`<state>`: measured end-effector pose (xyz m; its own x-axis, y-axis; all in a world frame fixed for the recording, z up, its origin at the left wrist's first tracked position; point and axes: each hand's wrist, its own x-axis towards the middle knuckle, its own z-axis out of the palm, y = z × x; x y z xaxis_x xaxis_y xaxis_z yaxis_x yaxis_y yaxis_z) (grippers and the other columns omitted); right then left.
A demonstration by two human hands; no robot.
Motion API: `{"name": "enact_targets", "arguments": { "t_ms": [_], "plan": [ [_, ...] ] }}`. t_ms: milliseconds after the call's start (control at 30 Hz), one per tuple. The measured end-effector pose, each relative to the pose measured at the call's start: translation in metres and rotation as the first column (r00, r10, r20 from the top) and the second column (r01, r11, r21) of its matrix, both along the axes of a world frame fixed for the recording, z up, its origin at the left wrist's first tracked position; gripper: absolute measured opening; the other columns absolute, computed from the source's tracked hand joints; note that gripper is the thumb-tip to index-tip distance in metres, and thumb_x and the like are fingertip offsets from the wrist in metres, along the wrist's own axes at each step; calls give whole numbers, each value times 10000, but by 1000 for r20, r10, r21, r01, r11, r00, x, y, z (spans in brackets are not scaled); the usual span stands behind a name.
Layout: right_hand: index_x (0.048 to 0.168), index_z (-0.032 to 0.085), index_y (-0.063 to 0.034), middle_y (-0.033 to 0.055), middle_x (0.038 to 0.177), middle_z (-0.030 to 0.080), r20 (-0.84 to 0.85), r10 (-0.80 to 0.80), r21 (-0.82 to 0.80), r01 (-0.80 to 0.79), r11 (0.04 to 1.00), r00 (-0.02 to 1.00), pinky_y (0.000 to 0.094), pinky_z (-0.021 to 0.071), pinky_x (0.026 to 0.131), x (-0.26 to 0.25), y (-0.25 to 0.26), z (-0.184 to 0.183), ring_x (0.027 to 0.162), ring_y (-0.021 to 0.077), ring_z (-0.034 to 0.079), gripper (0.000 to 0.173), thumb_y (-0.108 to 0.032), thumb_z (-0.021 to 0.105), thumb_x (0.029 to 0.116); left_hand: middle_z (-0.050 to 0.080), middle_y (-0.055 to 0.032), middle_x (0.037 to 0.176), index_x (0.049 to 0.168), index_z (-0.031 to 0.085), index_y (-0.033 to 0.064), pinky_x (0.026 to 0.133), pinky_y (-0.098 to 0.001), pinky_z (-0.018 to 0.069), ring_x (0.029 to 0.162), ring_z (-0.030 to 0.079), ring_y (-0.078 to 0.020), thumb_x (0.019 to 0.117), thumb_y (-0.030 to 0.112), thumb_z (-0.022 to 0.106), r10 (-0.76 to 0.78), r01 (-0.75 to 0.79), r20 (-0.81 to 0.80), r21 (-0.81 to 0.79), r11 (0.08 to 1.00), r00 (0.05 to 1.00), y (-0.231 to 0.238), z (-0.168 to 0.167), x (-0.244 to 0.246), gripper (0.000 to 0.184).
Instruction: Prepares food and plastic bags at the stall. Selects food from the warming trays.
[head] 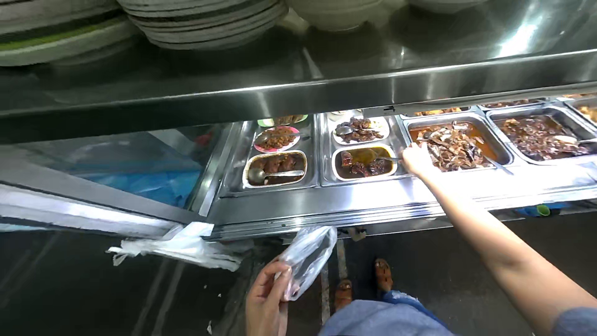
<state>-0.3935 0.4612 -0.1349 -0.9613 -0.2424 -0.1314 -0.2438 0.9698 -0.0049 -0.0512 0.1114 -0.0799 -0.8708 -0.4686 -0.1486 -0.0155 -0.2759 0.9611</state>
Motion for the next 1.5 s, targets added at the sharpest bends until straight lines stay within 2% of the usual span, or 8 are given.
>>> {"name": "enact_targets", "arguments": {
  "t_ms": [333, 467, 600, 700, 833, 1033, 1267, 1500],
  "plan": [
    [1097, 740, -31, 174, 1124, 709, -37, 81, -63, -83, 995, 996, 566, 393, 1039, -7, 7, -4, 1204, 369, 591, 209, -187, 668, 978, 720, -10, 864, 930, 716, 107, 606, -232, 596, 649, 668, -70, 921, -57, 491, 123, -114, -70, 119, 986, 990, 33, 2, -15, 279],
    [1178, 630, -10, 223, 1180, 666, 9, 34, -192, -31, 981, 999, 595, 500, 941, -4, 7, 17, 1142, 414, 647, 197, -128, 536, 1051, 647, 35, 681, 909, 709, 120, 562, -215, 560, 559, 609, -48, 960, -41, 433, 116, -106, -81, 115, 988, 990, 36, -1, -18, 324],
    [1144, 632, -11, 214, 1079, 689, -142, 54, -87, -67, 994, 988, 576, 514, 872, 4, 17, 39, 1024, 411, 679, 183, -9, 526, 995, 601, 54, 653, 919, 680, 116, 517, -180, 508, 512, 541, -26, 983, -30, 377, 111, -106, -44, 109, 988, 993, 36, -3, -16, 342],
    [1215, 660, -32, 214, 1090, 682, -193, 114, 18, -113, 993, 975, 575, 500, 879, 10, 32, 45, 1015, 413, 672, 273, 14, 563, 964, 596, 52, 659, 946, 679, 103, 498, -171, 488, 502, 524, -21, 1003, -15, 362, 115, -110, -28, 145, 983, 993, 35, -6, -17, 343],
    [1274, 689, -114, 214, 1151, 681, -123, 115, 76, -106, 991, 986, 585, 483, 921, 18, 35, 55, 1042, 415, 661, 342, -17, 537, 983, 619, 46, 719, 1014, 660, 88, 511, -179, 500, 525, 537, -21, 1013, 21, 359, 109, -109, 6, 143, 984, 994, 36, -9, -20, 309],
    [1276, 700, -206, 178, 1133, 707, 39, -6, 71, 3, 998, 999, 598, 437, 975, 24, 27, 65, 1067, 372, 667, 346, -187, 515, 984, 704, -51, 924, 1124, 623, 24, 623, -262, 610, 697, 687, -108, 945, -27, 496, 110, -112, 16, 107, 988, 994, 35, -10, -18, 225],
    [1120, 708, -152, 202, 998, 724, 150, -63, -4, 64, 998, 987, 660, 487, 805, 18, 26, 73, 980, 440, 686, 269, -329, 528, 1026, 685, -32, 866, 1095, 629, 21, 591, -244, 593, 627, 649, -88, 951, -32, 489, 126, -131, 45, 114, 985, 991, 34, -13, -9, 208],
    [1139, 709, -146, 200, 999, 725, 114, -55, -18, 58, 998, 992, 664, 472, 850, 14, 22, 77, 989, 434, 683, 271, -310, 529, 1021, 629, -9, 754, 1082, 636, 28, 559, -229, 558, 560, 582, -69, 968, -19, 460, 96, -100, 35, 137, 986, 995, 34, -19, -5, 214]
  ]
}}
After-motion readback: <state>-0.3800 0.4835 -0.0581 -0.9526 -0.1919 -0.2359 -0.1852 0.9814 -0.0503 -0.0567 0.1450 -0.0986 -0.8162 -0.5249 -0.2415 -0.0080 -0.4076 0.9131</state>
